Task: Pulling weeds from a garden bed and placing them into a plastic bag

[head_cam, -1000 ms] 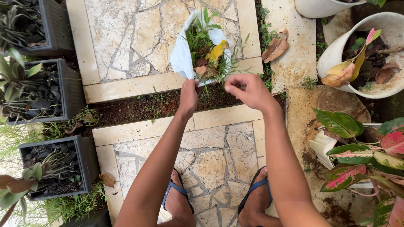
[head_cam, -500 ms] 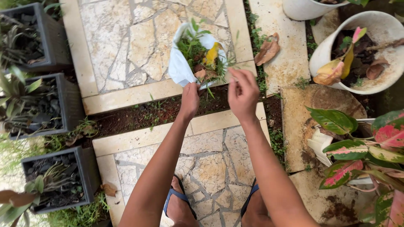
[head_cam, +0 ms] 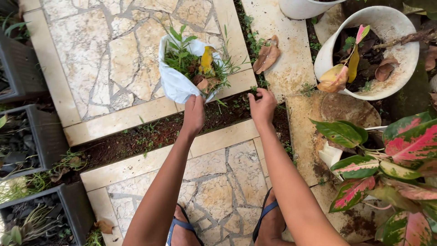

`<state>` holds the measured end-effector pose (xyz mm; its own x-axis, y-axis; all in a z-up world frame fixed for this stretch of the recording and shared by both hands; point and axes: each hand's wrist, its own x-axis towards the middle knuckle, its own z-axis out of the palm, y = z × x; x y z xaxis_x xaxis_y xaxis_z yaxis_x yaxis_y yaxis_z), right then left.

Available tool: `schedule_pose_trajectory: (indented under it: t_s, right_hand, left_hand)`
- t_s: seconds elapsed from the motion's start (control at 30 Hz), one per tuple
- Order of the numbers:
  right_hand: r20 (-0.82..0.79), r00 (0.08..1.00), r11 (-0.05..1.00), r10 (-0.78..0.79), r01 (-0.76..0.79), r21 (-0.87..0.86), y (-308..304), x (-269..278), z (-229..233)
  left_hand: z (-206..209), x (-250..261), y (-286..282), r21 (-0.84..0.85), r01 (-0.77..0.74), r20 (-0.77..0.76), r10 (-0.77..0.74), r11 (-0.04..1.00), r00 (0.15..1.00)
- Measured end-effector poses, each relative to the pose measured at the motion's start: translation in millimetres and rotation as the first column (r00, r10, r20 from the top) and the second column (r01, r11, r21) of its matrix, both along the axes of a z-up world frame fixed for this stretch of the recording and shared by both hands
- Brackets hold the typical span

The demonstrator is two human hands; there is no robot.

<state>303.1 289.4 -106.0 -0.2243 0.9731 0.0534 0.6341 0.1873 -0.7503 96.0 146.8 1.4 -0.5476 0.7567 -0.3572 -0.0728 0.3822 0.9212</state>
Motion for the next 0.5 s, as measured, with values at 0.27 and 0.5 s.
schedule_pose_trajectory:
  t_s: [0.27, 0.5]
  right_hand:
    - [0.118, 0.991, 0.998, -0.062, 0.062, 0.007, 12, -5, -24]
    - [0.054, 0.998, 1.0, 0.019, -0.018, -0.017, 12, -1, -20]
  left_hand:
    - [30, 3, 9, -0.015, 0.009, 0.031, -0.008, 1.0, 0.999]
    - [18, 10, 16, -0.008, 0.029, 0.06, -0.028, 1.0, 0.998]
